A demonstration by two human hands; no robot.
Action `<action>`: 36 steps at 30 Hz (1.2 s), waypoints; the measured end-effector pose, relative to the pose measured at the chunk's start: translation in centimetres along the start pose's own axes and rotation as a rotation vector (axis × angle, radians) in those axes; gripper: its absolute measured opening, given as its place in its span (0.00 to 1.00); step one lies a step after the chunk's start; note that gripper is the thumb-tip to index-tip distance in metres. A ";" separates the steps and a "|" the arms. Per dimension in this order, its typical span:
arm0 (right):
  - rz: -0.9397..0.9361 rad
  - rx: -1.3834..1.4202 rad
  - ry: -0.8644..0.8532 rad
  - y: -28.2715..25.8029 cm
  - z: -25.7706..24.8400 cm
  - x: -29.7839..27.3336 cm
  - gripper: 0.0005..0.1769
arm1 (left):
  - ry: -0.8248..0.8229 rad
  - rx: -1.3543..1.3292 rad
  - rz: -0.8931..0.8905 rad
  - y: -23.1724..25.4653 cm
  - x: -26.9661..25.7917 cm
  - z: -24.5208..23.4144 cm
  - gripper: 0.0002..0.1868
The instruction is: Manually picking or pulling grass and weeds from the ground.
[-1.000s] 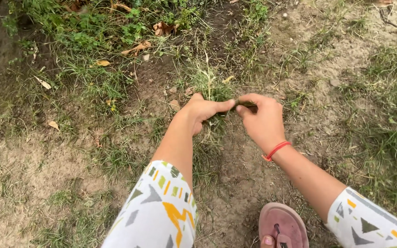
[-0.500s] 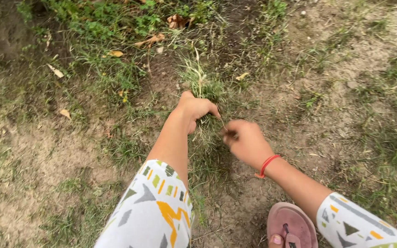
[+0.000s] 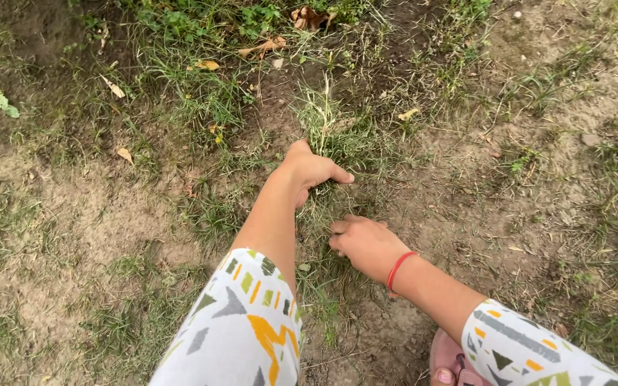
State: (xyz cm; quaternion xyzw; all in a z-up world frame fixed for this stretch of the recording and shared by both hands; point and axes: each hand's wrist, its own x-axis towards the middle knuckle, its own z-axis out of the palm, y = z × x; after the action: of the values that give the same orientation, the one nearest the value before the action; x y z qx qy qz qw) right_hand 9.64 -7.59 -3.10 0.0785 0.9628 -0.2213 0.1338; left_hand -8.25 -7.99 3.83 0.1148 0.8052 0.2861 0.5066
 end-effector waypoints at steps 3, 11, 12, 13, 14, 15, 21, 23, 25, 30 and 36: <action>0.013 0.005 0.056 0.7 1.6 1.0 0.09 | 0.002 -0.018 0.012 -0.3 -0.1 -0.4 0.56; 0.180 0.169 0.072 0.3 1.0 0.5 0.08 | 0.020 -0.029 0.009 -0.2 -0.4 -0.6 0.60; 0.192 0.200 0.109 0.6 1.4 0.5 0.08 | 0.023 -0.023 0.014 -0.1 -0.5 -0.7 0.60; 0.190 0.199 0.109 0.8 1.1 0.2 0.08 | 0.025 -0.025 0.013 0.0 -0.7 -0.8 0.60; 0.180 0.242 0.131 0.9 0.8 0.0 0.07 | 0.023 -0.020 -0.004 0.2 -1.0 -0.9 0.61; 0.169 0.286 0.152 1.1 0.5 -0.3 0.08 | 0.022 -0.016 -0.023 0.3 -1.3 -1.0 0.62; 0.244 0.403 0.204 1.1 -5.1 -1.6 0.13 | 0.006 -0.021 -0.006 0.3 -1.0 -0.7 0.59; 0.318 0.445 0.295 2.7 -6.2 -1.9 0.11 | -0.003 -0.017 -0.019 0.8 -1.3 -0.4 0.58; 0.391 0.491 0.389 3.9 -7.3 -2.2 0.08 | -0.009 -0.010 -0.034 1.1 -1.0 0.2 0.58; 0.534 0.702 0.628 4.2 -8.5 -3.2 0.06 | -0.006 -0.069 0.019 2.1 -1.0 2.2 0.48; 0.472 0.777 0.827 4.0 -6.5 -3.4 0.15 | -0.036 -0.162 0.053 2.8 -0.1 4.1 0.49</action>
State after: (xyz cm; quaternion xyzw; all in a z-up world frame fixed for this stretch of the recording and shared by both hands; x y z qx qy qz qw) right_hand 12.27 -1.46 1.92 0.4118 0.7405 -0.4719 -0.2439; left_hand -4.89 -4.39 4.23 0.0998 0.7667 0.3615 0.5210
